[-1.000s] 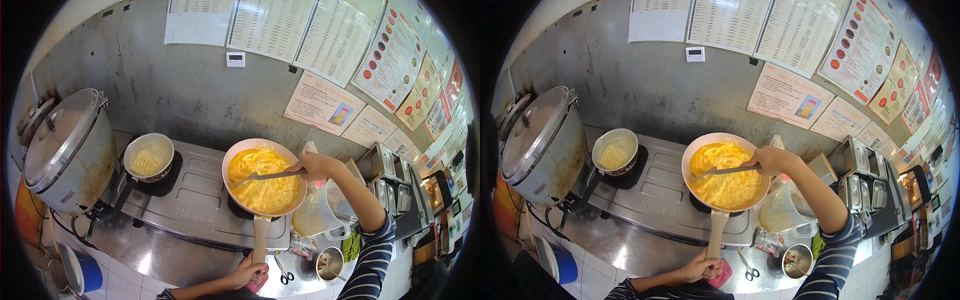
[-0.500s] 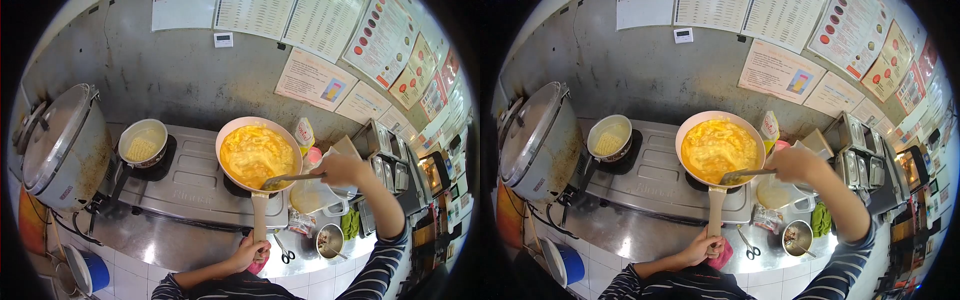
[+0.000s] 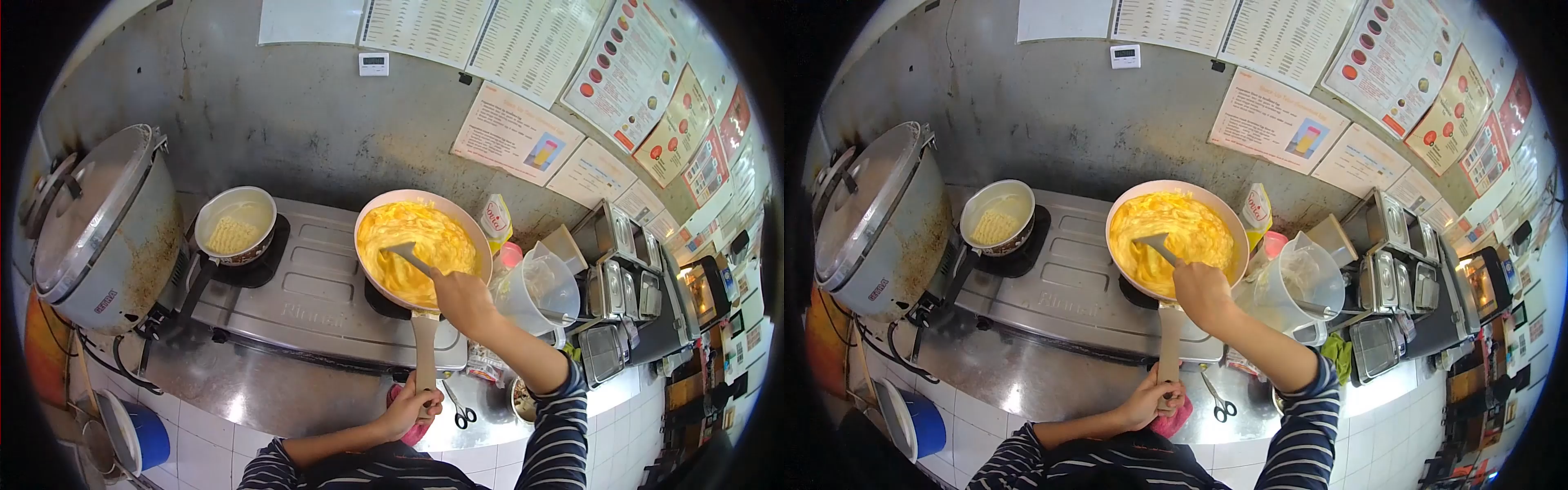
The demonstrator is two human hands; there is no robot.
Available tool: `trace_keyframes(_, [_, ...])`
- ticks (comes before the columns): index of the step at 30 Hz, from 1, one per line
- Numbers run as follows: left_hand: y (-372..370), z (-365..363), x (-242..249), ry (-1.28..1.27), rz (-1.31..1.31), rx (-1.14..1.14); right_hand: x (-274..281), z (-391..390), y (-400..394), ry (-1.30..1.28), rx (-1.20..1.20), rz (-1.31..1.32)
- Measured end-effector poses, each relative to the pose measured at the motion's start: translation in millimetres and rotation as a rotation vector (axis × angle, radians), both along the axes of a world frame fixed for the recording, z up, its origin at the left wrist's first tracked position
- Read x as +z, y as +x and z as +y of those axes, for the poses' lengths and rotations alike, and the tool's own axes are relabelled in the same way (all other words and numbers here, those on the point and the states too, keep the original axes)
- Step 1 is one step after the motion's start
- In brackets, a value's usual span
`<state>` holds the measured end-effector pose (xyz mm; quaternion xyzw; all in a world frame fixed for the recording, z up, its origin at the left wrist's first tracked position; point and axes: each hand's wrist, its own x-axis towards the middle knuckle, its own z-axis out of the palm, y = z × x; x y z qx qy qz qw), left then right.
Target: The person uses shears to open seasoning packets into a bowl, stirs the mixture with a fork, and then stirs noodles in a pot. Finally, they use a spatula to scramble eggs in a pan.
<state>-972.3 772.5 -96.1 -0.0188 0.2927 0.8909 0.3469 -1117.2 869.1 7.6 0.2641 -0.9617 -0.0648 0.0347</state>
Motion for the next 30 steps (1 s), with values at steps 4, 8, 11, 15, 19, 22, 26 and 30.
trace_keyframes(4, [0,1,0,0.002,0.019,0.005,-14,-8,-26,0.023,-0.123,0.100])
trace_keyframes(8, [3,4,2,0.007,0.000,0.027,-15,5,-49,0.036,-0.255,0.103])
trace_keyframes(11, [6,8,1,0.064,-0.110,0.083,12,38,-74,0.061,-0.209,0.101])
trace_keyframes(15, [7,10,4,0.059,-0.130,0.123,129,34,-54,0.191,-0.258,-0.133])
trace_keyframes(19, [6,9,7,0.078,-0.159,0.126,175,9,-21,0.462,-0.240,-0.378])
trace_keyframes(22, [7,10,3,0.091,-0.138,0.126,157,5,-3,0.554,-0.214,-0.415])
trace_keyframes(26, [7,10,7,0.076,-0.149,0.142,101,34,13,0.538,-0.013,-0.229])
trace_keyframes(30, [7,9,5,0.099,-0.145,0.113,70,55,19,0.392,-0.122,-0.145])
